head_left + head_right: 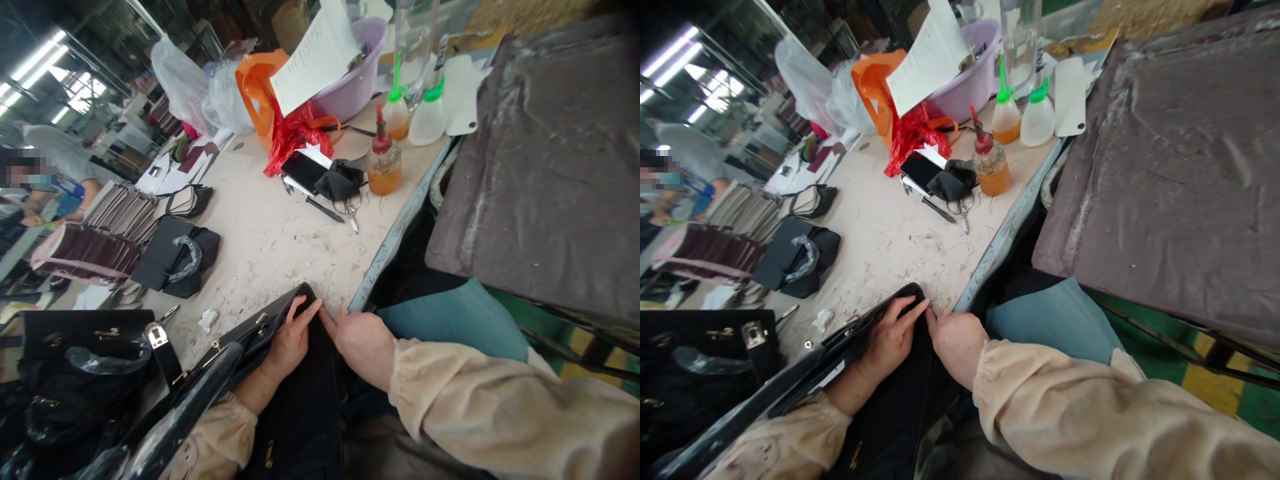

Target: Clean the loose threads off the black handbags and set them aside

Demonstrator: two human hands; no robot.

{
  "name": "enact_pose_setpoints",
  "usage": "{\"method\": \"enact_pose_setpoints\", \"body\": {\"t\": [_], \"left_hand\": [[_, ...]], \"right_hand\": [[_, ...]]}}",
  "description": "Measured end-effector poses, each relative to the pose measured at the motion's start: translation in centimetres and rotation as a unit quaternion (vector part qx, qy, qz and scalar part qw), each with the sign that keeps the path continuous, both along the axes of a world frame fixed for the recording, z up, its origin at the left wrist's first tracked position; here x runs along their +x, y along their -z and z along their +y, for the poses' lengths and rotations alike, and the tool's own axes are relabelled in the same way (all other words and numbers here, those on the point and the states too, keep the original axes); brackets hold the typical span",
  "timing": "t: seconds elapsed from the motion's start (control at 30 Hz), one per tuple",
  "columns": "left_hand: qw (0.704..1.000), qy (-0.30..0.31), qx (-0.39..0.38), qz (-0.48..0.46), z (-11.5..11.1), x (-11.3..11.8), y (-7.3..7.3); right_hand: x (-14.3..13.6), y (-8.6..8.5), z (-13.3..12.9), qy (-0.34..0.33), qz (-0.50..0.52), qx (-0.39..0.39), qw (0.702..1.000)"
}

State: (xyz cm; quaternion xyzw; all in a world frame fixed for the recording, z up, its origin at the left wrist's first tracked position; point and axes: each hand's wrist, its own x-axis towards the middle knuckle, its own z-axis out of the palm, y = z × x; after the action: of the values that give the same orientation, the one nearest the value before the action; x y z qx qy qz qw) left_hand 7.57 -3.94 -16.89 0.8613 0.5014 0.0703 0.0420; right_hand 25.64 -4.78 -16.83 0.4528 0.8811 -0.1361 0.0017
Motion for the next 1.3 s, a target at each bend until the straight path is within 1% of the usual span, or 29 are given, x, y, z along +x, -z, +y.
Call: {"method": "enact_pose_setpoints", "body": {"t": [0.1,0.23,0.37,0.5,0.63,0.7,0.83,0.93,1.07,1.3], "left_hand": [[0.999,0.012,0.008,0.036,0.1,0.0,-0.4],[0.998,0.017,0.005,0.056,0.2,-0.4,-0.3],[0.999,0.031,0.008,0.038,0.3,-0.8,-0.1],[1.000,0.008,0.020,0.005,0.5,-0.7,0.1],[0.999,0.009,0.039,-0.008,0.5,-0.5,0.3],[0.999,0.008,0.043,0.013,0.4,-0.3,0.2],[0.994,-0.002,0.019,0.104,0.4,-0.1,-0.2],[0.991,0.000,0.017,0.130,0.6,-0.1,-0.4],[0.993,0.009,0.029,0.112,1.0,-0.3,-0.4],[0.997,0.012,0.056,0.052,1.3,-0.2,-0.3]], "right_hand": [[0.3,0.1,0.1,-0.012,0.010,0.001,1.000],[0.7,0.2,0.1,-0.020,0.028,-0.003,0.999],[0.9,0.3,0.1,-0.020,0.045,-0.006,0.999],[1.0,0.3,0.2,-0.013,0.055,-0.007,0.998],[1.0,0.2,0.2,-0.016,0.056,-0.009,0.998],[1.0,0.2,0.3,-0.018,0.057,-0.012,0.998],[1.0,0.1,0.4,-0.014,0.065,-0.020,0.998],[0.9,0.1,0.5,-0.015,0.065,-0.027,0.997],[0.9,0.1,0.4,-0.013,0.056,-0.032,0.998],[1.1,-0.3,0.4,-0.014,0.054,-0.042,0.998]]}}
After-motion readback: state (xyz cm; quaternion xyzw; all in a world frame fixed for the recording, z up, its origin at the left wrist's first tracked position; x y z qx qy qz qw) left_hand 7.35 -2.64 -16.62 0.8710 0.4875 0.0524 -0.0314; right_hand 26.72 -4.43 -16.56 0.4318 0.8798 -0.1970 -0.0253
